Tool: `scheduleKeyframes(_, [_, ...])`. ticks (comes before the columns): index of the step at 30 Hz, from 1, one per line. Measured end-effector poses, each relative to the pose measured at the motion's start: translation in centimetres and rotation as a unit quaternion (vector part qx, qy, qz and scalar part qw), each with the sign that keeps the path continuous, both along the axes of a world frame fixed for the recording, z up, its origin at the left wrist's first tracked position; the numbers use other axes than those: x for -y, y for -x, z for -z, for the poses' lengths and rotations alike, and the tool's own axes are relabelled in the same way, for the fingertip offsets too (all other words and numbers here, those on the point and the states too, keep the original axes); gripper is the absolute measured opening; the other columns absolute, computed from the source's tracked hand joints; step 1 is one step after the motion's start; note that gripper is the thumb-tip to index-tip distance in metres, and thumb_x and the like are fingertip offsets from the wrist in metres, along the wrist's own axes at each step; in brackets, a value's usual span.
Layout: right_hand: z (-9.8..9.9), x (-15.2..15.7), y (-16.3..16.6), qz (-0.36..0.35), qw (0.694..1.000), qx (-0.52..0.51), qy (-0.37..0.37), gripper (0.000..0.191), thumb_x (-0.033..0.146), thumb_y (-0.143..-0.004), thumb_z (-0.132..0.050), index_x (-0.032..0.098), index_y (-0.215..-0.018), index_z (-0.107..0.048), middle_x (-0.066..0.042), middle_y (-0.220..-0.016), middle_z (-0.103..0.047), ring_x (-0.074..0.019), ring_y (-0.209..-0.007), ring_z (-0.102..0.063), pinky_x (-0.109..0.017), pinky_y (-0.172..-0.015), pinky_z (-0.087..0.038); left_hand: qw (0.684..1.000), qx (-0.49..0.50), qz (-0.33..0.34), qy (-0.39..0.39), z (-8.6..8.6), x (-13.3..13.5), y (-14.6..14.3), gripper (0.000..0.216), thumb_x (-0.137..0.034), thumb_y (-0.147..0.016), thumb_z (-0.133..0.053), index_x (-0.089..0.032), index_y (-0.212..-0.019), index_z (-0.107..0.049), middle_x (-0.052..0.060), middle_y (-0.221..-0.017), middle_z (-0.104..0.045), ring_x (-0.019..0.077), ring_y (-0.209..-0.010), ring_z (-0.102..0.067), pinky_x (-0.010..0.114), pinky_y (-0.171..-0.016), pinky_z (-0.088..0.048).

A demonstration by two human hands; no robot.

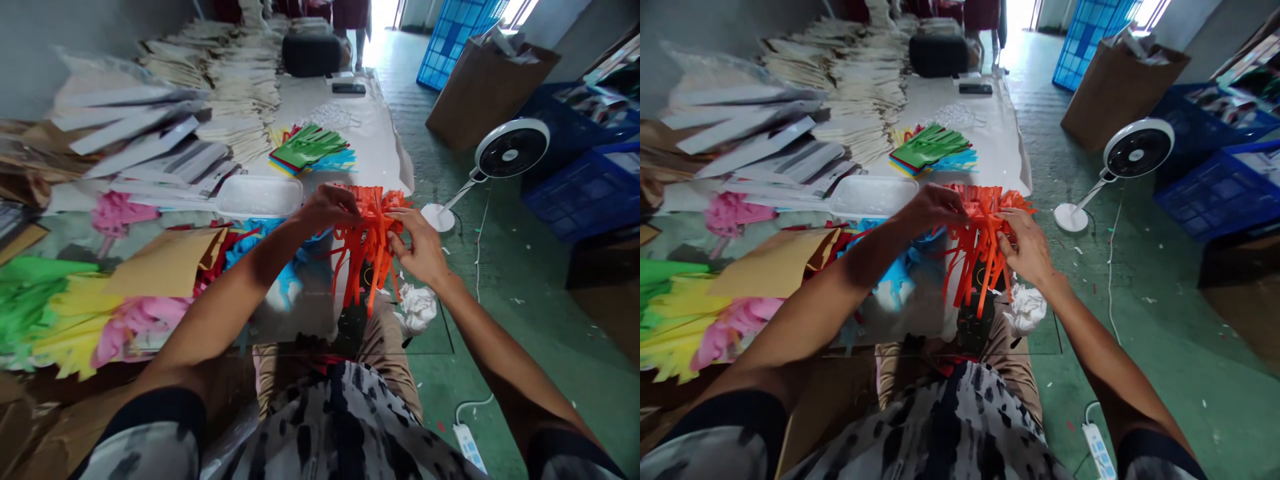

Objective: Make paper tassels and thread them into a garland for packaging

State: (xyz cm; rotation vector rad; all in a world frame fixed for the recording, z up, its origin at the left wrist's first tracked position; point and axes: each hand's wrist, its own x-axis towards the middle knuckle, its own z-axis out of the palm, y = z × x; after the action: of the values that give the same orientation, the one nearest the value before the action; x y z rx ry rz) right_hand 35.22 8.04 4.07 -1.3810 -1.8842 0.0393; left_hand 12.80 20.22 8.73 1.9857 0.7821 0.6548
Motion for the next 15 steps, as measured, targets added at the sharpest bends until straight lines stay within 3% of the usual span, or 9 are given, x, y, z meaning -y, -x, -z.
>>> scheduleKeyframes(3, [0.0,0.1,-0.2,0.0,1.0,0.0,-0.005,0.035,0.03,-0.099,-0.058,0.025,-0.132,-0.065,-0.014,-0.136,-0.07,-0.0325,-0.132,-0.065,-0.059,-0.114,-0.052,0.999,0.014,0.018,0.044,-0.2,-0.5,-0.3,0.012,-0.021,-0.072,-0.079,-0.01,-0.069,-0.076,-0.006,-0.055,-0.063,0.0037,-0.058,-0.049,0.019,-0.062,-0.036])
scheduleKeyframes(5, [0.0,0.2,-0.4,0.001,1.0,0.002,-0.006,0.035,0.029,-0.098,-0.058,0.025,-0.132,-0.064,-0.014,-0.136,-0.07,-0.0324,-0.131,-0.065,-0.06,-0.113,-0.052,0.998,0.027,0.021,0.048,-0.3,-0.7,-0.5,0.011,-0.018,-0.063,-0.086,-0.015,-0.065,-0.076,-0.005,-0.057,-0.066,0.0083,-0.06,-0.05,0.024,-0.06,-0.037])
scheduleKeyframes(11, [-0.3,0.9,-0.9,0.02,1.0,-0.01,-0.013,0.035,0.029,-0.097,-0.059,0.028,-0.132,-0.064,-0.012,-0.136,-0.071,-0.0329,-0.13,-0.066,-0.06,-0.11,-0.054,0.994,0.113,0.003,-0.009,-0.3,-1.7,-0.6,0.014,-0.018,-0.064,-0.088,-0.018,-0.064,-0.073,0.0,-0.066,-0.069,0.0123,-0.065,-0.054,0.029,-0.064,-0.044])
scheduleKeyframes(15, [-0.6,1.2,-0.9,0.018,0.999,-0.019,-0.018,0.036,0.03,-0.099,-0.057,0.029,-0.134,-0.063,-0.011,-0.135,-0.071,-0.0322,-0.129,-0.066,-0.06,-0.11,-0.054,0.982,0.187,-0.019,-0.019,-1.5,-2.0,-0.1,0.012,-0.014,-0.07,-0.083,-0.017,-0.072,-0.072,0.002,-0.075,-0.07,0.0151,-0.075,-0.064,0.031,-0.073,-0.052])
